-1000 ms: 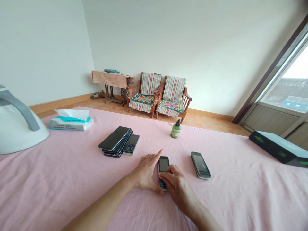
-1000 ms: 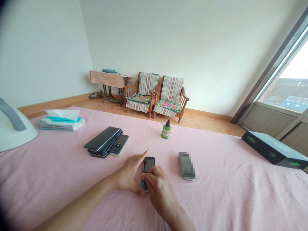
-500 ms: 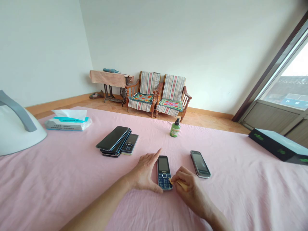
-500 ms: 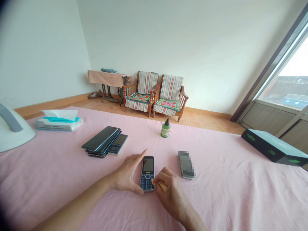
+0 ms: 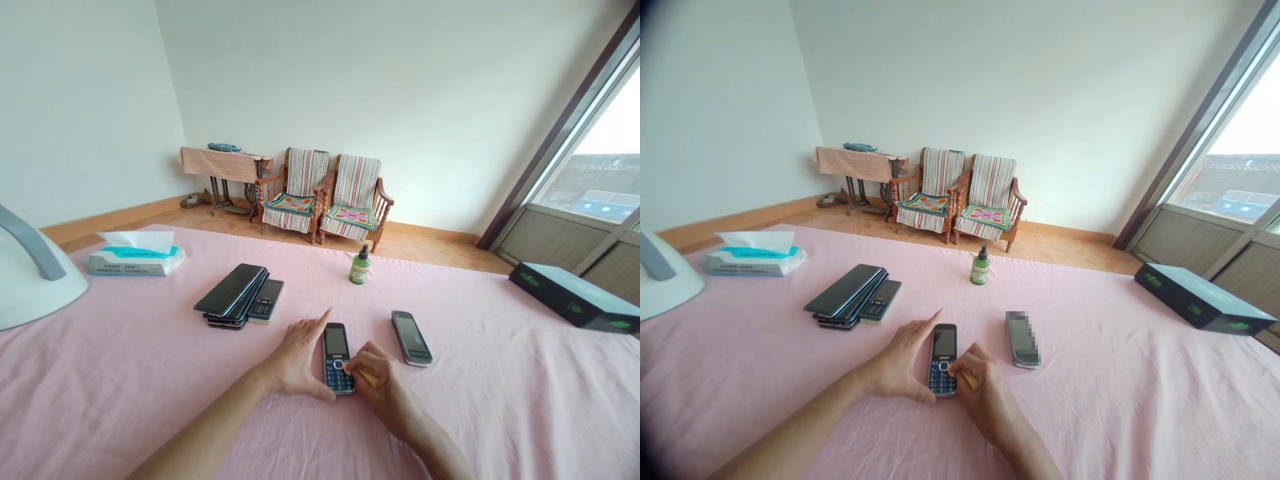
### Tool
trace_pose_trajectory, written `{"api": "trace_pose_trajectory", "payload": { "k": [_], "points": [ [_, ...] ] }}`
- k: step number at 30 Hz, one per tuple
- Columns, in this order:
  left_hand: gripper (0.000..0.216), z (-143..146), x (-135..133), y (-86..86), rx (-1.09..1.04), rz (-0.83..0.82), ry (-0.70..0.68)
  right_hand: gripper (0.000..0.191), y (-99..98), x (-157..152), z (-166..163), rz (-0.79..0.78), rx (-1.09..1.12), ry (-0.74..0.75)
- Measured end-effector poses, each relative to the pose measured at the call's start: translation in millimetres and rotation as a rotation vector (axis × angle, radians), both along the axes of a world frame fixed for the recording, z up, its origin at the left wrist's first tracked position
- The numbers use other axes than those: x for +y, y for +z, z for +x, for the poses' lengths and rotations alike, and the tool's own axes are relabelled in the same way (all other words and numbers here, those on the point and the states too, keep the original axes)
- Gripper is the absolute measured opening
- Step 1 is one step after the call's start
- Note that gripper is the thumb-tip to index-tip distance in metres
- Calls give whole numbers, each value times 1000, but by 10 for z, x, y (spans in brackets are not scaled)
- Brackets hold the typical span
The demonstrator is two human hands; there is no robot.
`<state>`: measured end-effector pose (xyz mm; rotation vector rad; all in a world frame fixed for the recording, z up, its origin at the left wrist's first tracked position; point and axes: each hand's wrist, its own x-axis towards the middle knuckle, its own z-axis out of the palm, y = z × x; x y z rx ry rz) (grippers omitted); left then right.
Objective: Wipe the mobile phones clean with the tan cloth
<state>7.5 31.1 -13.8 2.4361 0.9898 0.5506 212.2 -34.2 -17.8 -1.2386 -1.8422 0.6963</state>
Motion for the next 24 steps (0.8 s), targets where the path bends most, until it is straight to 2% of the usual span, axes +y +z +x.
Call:
{"api": "trace_pose_trajectory", "payload": {
  "k": [3, 8, 13, 19, 24],
  "points": [
    [131, -5, 5, -7, 7, 5, 2, 22, -10, 18, 7, 21, -2, -11],
    [132, -4, 1, 10, 6, -2, 5, 23, 12, 0, 38, -47, -39, 39],
    [131, -4, -3, 6, 0, -1, 3, 23, 11, 46, 36, 3, -20, -26],
    [131, -4, 7, -22, 3, 4, -1, 23, 75, 25, 49, -58, -32, 49],
    [131, -4, 8, -9, -1, 7, 3, 24, 7, 77, 12, 5, 1, -15]
  ]
}}
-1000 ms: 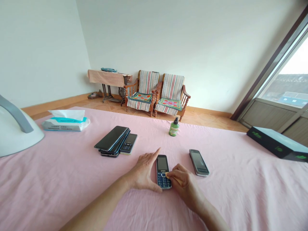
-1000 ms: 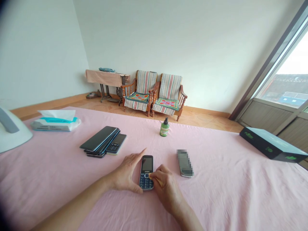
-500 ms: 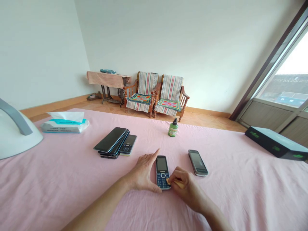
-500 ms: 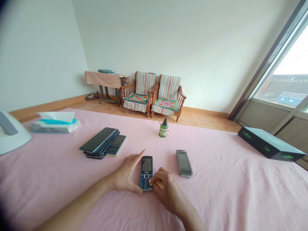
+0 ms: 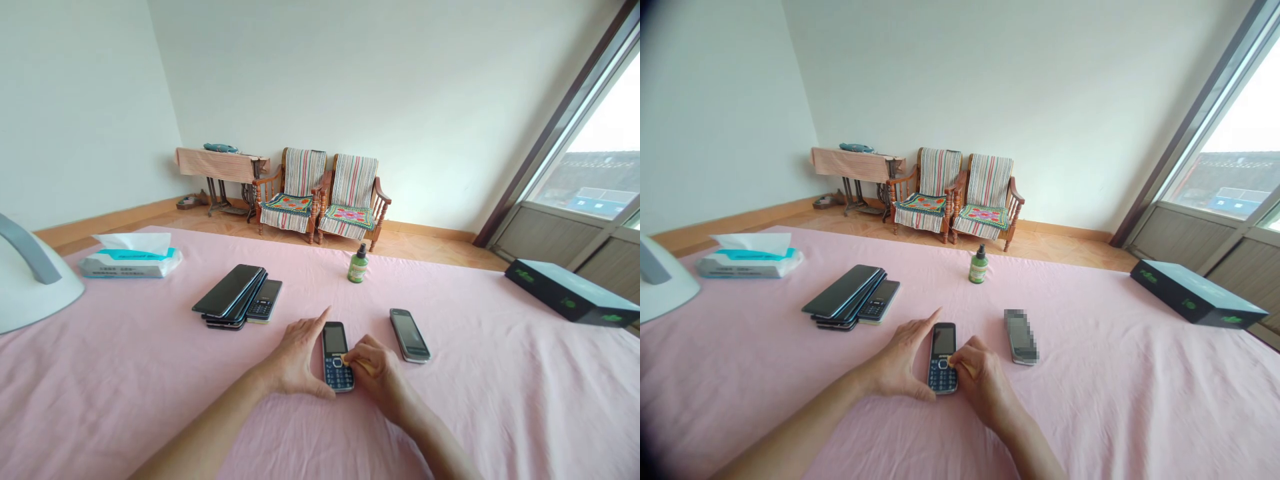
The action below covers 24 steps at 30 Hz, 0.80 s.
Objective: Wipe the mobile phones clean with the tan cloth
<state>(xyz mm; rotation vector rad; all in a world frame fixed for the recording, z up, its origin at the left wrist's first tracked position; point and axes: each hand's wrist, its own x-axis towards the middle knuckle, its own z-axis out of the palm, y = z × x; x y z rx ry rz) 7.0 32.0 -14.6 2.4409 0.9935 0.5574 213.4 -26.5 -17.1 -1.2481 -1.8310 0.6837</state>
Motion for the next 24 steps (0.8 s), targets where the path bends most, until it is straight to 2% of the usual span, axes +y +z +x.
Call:
{"api": "trace_pose_trajectory", "payload": {
  "k": [3, 8, 14, 20, 24],
  "points": [
    [132, 1, -10, 24, 3, -14, 1, 25, 1, -47, -8, -18, -17, 25],
    [133, 17, -27, 45, 1, -22, 18, 28, 118, -213, 32, -52, -75, 90],
    [134, 20, -31, 16, -9, -25, 24, 24, 118, -235, 67, -14, -105, 86],
    [134, 30, -48, 17, -24, -46, 54, 26, 99, -268, -96, 73, -289, 94],
    [134, 34, -49, 19, -27, -43, 51, 24, 115, -265, -96, 54, -306, 63]
  ]
}}
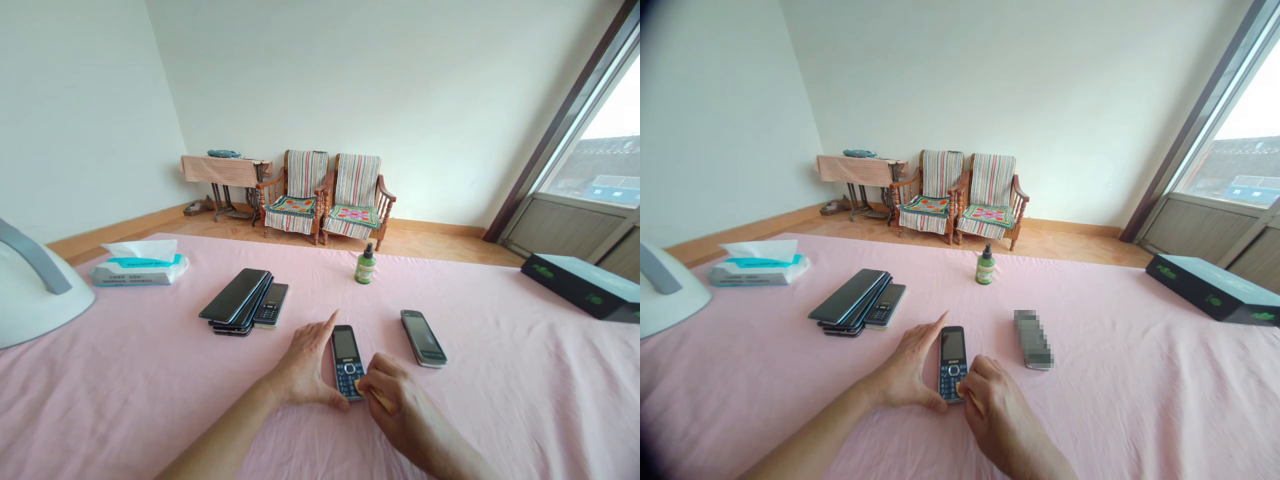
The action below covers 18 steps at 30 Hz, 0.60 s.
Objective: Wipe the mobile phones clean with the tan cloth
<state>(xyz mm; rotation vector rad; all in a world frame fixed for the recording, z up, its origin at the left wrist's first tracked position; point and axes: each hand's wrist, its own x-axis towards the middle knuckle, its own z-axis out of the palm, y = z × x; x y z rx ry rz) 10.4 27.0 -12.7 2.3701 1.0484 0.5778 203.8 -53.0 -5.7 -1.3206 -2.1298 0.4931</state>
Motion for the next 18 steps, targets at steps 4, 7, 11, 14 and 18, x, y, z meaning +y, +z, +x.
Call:
{"api": "trace_pose_trajectory", "payload": {
  "k": [4, 7, 11, 14, 18],
  "points": [
    [133, -4, 5, -5, -4, -2, -6, 25, 7, 5, -12, -3, 4, -1],
    [134, -3, 9, -13, -8, -10, -6, 26, 1, 3, -40, 0, 12, 13],
    [135, 2, 9, -14, -3, -11, 0, 25, -14, -1, -47, -14, 29, -37],
    [135, 5, 9, -7, -3, -10, -2, 25, -30, 5, -70, 0, 4, -32],
    [136, 4, 14, -7, 8, 8, -8, 25, -52, 30, -77, 22, -13, -26]
  ]
}}
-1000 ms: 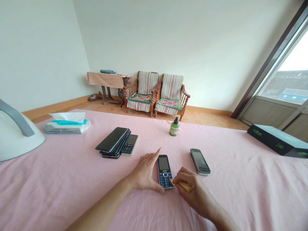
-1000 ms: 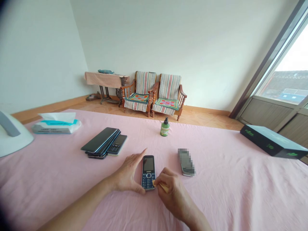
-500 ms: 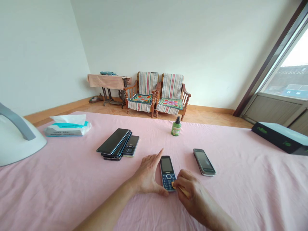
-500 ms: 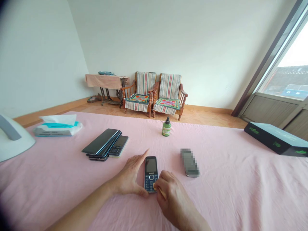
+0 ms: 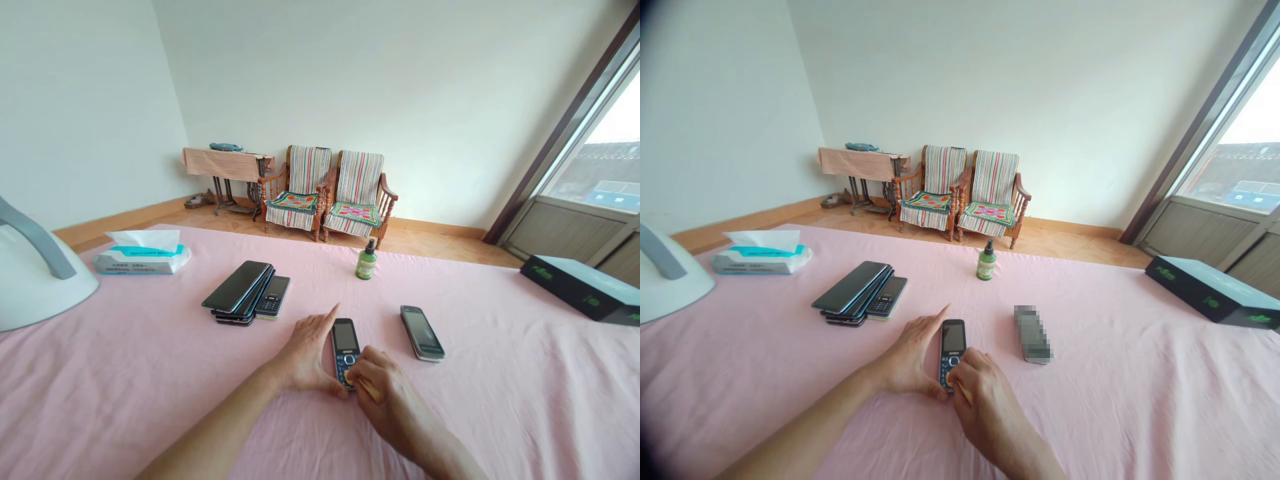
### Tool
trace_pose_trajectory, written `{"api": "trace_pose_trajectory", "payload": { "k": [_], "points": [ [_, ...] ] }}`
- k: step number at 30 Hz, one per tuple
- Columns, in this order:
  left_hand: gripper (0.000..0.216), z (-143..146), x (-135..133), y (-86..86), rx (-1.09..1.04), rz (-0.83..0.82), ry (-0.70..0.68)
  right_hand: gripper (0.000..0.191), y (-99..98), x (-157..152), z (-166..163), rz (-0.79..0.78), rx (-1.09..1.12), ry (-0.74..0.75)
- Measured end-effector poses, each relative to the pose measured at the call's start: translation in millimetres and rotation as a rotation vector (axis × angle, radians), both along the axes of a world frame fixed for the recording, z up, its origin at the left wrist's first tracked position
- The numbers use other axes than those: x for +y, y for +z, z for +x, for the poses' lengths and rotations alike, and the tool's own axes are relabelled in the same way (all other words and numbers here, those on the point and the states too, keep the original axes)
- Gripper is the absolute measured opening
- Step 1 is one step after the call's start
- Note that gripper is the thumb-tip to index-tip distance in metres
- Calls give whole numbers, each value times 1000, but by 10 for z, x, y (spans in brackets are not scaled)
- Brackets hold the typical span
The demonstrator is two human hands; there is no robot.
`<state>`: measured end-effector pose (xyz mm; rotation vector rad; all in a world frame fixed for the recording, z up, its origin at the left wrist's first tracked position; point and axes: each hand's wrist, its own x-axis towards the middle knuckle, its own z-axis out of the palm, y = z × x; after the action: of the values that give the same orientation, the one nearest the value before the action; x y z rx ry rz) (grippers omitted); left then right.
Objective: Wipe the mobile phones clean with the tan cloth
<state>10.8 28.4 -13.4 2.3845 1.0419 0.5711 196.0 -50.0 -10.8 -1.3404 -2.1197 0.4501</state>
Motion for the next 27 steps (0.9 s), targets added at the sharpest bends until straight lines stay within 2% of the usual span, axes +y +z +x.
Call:
{"api": "trace_pose_trajectory", "payload": {
  "k": [4, 9, 14, 19, 24, 27],
  "points": [
    [136, 1, 2, -4, 0, 5, -3, 25, 19, 7, 9, 0, 27, -26],
    [138, 9, -1, -2, 0, 18, -10, 24, 57, -4, -40, 12, 12, 46],
    [138, 7, 2, -5, -5, 13, -9, 26, 31, 18, -3, 11, 39, -6],
    [138, 6, 8, -8, -4, 22, -2, 24, 33, 17, -25, 27, 5, 65],
    [137, 6, 7, 3, 0, 15, -3, 26, 45, 24, 9, 11, 16, 3],
    [138, 10, 9, -6, -2, 19, -7, 25, 44, 23, -12, 23, -8, 40]
  ]
}}
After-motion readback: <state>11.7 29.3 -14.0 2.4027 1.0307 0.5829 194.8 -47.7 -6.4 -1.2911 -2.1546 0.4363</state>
